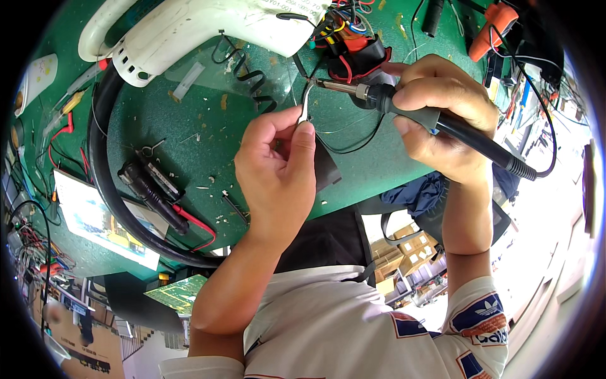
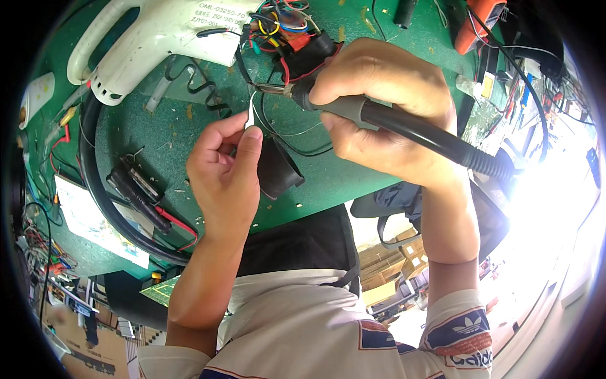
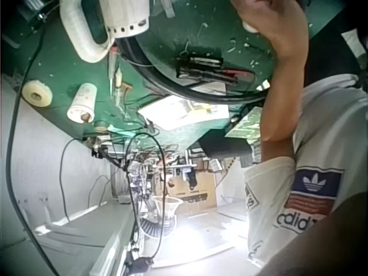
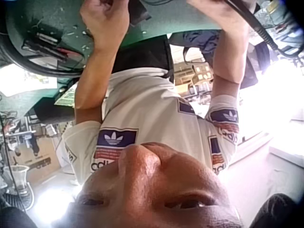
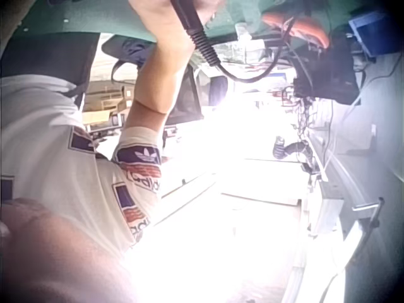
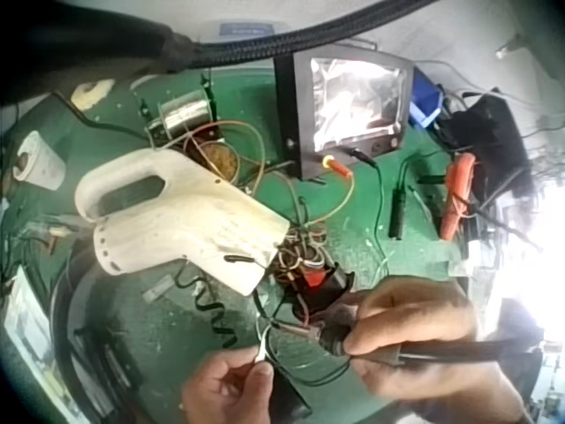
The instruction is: The person uses a soldering iron and solder wire to join wires on an electronic component, handling a black plastic housing and adjusting wires on a green workbench.
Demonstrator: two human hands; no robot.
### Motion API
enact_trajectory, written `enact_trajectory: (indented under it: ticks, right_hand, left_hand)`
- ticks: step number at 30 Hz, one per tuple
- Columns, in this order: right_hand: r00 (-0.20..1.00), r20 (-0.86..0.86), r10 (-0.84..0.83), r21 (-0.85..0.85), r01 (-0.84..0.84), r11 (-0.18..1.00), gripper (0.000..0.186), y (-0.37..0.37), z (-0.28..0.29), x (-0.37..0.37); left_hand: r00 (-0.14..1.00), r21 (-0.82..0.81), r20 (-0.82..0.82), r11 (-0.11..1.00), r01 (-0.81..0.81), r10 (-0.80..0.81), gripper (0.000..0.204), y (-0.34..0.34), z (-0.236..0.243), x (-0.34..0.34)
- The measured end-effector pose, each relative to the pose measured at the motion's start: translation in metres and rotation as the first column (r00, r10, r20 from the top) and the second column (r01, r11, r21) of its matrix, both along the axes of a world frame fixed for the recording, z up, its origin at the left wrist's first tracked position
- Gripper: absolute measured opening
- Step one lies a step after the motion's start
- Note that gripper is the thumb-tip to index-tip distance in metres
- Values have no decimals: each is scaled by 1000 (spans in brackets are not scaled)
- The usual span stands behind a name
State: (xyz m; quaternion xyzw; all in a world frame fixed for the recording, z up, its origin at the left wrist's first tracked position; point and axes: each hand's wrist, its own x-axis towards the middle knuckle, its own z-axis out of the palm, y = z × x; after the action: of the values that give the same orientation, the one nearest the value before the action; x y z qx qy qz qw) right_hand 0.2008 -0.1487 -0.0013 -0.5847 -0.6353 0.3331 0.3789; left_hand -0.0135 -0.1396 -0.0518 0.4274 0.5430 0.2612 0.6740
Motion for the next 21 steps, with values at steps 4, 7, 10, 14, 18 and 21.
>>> enact_trajectory:
  ticks: [4,7,10,14,18,21]
  right_hand:
    - [999,33,-12,22,11,1000,28,0,1,-3]
    - [991,112,71,-3,-71,997,23,-1,6,0]
    - [989,131,73,13,-76,997,24,1,3,-1]
    - [986,148,73,-5,-73,997,24,2,7,-4]
    - [986,158,60,-13,-59,998,24,1,9,-6]
    - [984,170,61,-14,-59,998,23,2,9,-7]
  left_hand:
    - [1000,0,-4,1000,12,-12,14,1,2,0]
    - [1000,20,0,1000,13,-13,14,-1,0,0]
    - [999,8,-27,1000,24,-24,14,0,-1,1]
    - [998,40,-61,999,17,-15,14,-2,-2,2]
    - [996,54,-85,998,29,-25,14,-3,-2,3]
    - [993,82,-105,994,70,-61,16,-2,-3,2]
